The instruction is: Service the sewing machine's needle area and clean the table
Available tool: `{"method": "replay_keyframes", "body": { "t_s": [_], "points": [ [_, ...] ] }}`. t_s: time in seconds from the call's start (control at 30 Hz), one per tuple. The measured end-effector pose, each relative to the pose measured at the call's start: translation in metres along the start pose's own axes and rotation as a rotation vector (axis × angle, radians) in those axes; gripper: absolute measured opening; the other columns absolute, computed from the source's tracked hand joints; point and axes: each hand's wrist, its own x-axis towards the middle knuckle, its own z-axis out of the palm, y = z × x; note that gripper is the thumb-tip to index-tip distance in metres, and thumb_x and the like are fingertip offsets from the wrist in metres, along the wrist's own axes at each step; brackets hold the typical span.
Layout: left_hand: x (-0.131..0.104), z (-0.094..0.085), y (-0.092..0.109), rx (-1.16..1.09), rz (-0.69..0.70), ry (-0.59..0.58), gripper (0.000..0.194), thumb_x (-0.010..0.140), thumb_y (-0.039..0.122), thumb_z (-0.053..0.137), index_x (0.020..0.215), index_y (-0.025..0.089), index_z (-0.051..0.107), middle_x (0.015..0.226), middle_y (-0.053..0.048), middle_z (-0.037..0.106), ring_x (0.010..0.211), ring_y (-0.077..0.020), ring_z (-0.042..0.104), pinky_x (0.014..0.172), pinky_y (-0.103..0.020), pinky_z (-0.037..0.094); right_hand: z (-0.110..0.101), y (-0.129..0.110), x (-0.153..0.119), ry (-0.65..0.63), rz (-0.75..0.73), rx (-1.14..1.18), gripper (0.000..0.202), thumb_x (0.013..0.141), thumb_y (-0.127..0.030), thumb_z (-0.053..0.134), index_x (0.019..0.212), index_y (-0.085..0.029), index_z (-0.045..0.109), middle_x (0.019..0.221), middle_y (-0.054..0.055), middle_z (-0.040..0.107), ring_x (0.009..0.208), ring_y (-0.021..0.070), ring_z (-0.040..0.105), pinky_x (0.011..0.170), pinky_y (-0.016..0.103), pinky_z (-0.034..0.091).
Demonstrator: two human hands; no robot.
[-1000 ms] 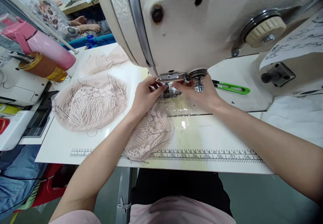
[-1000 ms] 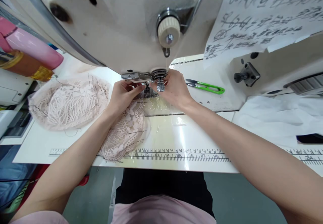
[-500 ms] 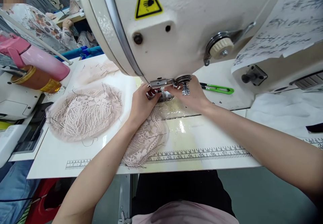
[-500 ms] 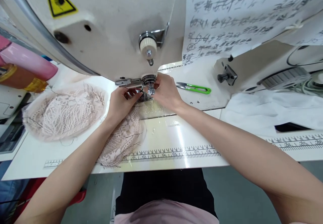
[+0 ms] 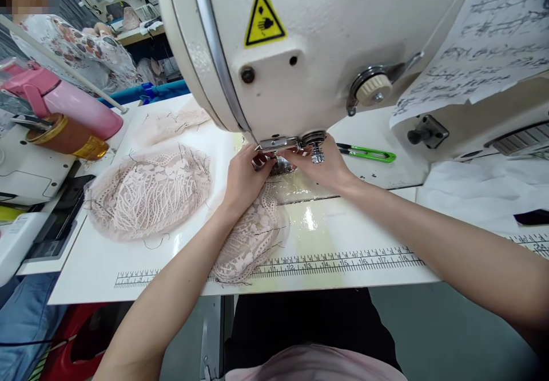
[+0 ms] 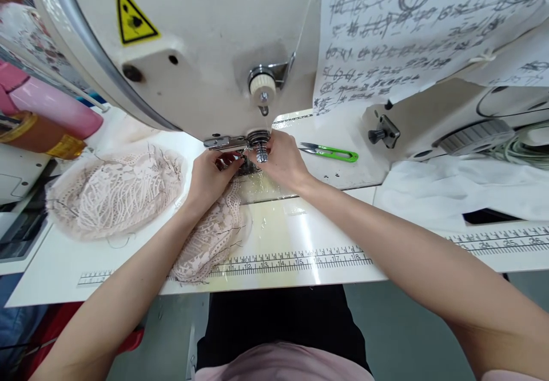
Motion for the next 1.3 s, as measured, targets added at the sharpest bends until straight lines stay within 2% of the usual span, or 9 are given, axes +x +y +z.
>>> {"method": "replay_keyframes", "body": {
  "t_s": [0.2, 0.27, 0.33, 0.53, 0.8, 1.03, 1.2, 1.3],
  "points": [
    [0.0, -0.003, 0.003, -0.169, -0.059, -0.005, 0.008, 0.079, 0.017, 0.067, 0.085, 0.02, 0.063, 0.079, -0.001, 0.066, 0.064, -0.0122, 0.054, 0.057, -0.027, 0.043, 0.001, 0.002, 0.001, -0.047, 0.052, 0.023, 0.029, 0.079, -0.045, 0.074, 0.076, -0.02, 0.06, 0.069, 0.001, 0.062, 0.065, 0.0163, 0.055, 0.058, 0.031, 0.041],
    [0.0, -0.003, 0.004, -0.221, -0.071, -0.031, 0.003, 0.08, 0.02, 0.067, 0.082, 0.02, 0.065, 0.076, 0.0, 0.064, 0.062, -0.0115, 0.052, 0.055, -0.026, 0.041, 0.0, 0.0, 0.0, -0.062, 0.063, 0.045, 0.029, 0.079, -0.046, 0.074, 0.075, -0.02, 0.061, 0.071, 0.002, 0.064, 0.066, 0.017, 0.056, 0.058, 0.032, 0.042],
    [0.001, -0.004, 0.003, -0.238, -0.082, -0.042, 0.007, 0.08, 0.023, 0.067, 0.075, 0.019, 0.065, 0.073, 0.0, 0.061, 0.061, -0.0112, 0.049, 0.054, -0.025, 0.039, -0.001, -0.003, -0.001, -0.087, 0.067, 0.065, 0.029, 0.08, -0.047, 0.073, 0.075, -0.02, 0.063, 0.073, 0.002, 0.066, 0.065, 0.0172, 0.058, 0.059, 0.033, 0.044],
    [0.002, -0.004, 0.001, -0.234, -0.101, -0.041, 0.01, 0.081, 0.028, 0.069, 0.077, 0.019, 0.07, 0.073, 0.0, 0.06, 0.061, -0.0105, 0.047, 0.053, -0.025, 0.036, -0.002, -0.007, -0.002, -0.09, 0.064, 0.069, 0.028, 0.081, -0.047, 0.073, 0.08, -0.021, 0.064, 0.074, 0.002, 0.068, 0.063, 0.0168, 0.06, 0.06, 0.034, 0.046],
    [0.001, -0.005, -0.004, -0.225, -0.093, -0.02, 0.013, 0.083, 0.032, 0.071, 0.082, 0.02, 0.074, 0.077, -0.001, 0.065, 0.061, -0.0102, 0.046, 0.053, -0.024, 0.036, -0.005, -0.013, -0.003, -0.091, 0.053, 0.075, 0.028, 0.083, -0.044, 0.071, 0.074, -0.02, 0.06, 0.065, 0.0, 0.062, 0.059, 0.0163, 0.059, 0.06, 0.034, 0.044],
    [-0.001, -0.005, -0.005, -0.215, -0.092, 0.002, 0.013, 0.083, 0.029, 0.069, 0.082, 0.017, 0.073, 0.084, -0.003, 0.07, 0.062, -0.0098, 0.048, 0.058, -0.025, 0.038, -0.011, -0.017, 0.0, -0.107, 0.085, 0.086, 0.031, 0.077, -0.042, 0.075, 0.07, -0.02, 0.054, 0.06, -0.001, 0.058, 0.058, 0.0143, 0.055, 0.062, 0.032, 0.044],
    [-0.001, -0.007, 0.002, -0.13, -0.115, 0.012, 0.011, 0.082, 0.027, 0.068, 0.078, 0.017, 0.071, 0.076, -0.002, 0.069, 0.06, -0.0104, 0.05, 0.056, -0.025, 0.038, -0.014, -0.019, -0.001, -0.087, 0.049, 0.058, 0.039, 0.075, -0.051, 0.074, 0.066, -0.019, 0.052, 0.068, 0.002, 0.062, 0.063, 0.0147, 0.056, 0.063, 0.031, 0.043],
    [-0.001, -0.007, 0.003, -0.095, -0.113, 0.023, 0.011, 0.082, 0.026, 0.067, 0.077, 0.017, 0.071, 0.078, -0.002, 0.07, 0.064, -0.0118, 0.055, 0.06, -0.026, 0.041, -0.015, -0.018, 0.0, -0.076, 0.04, 0.072, 0.039, 0.075, -0.049, 0.074, 0.063, -0.019, 0.051, 0.069, 0.002, 0.062, 0.068, 0.0148, 0.057, 0.064, 0.029, 0.044]
  ]
}}
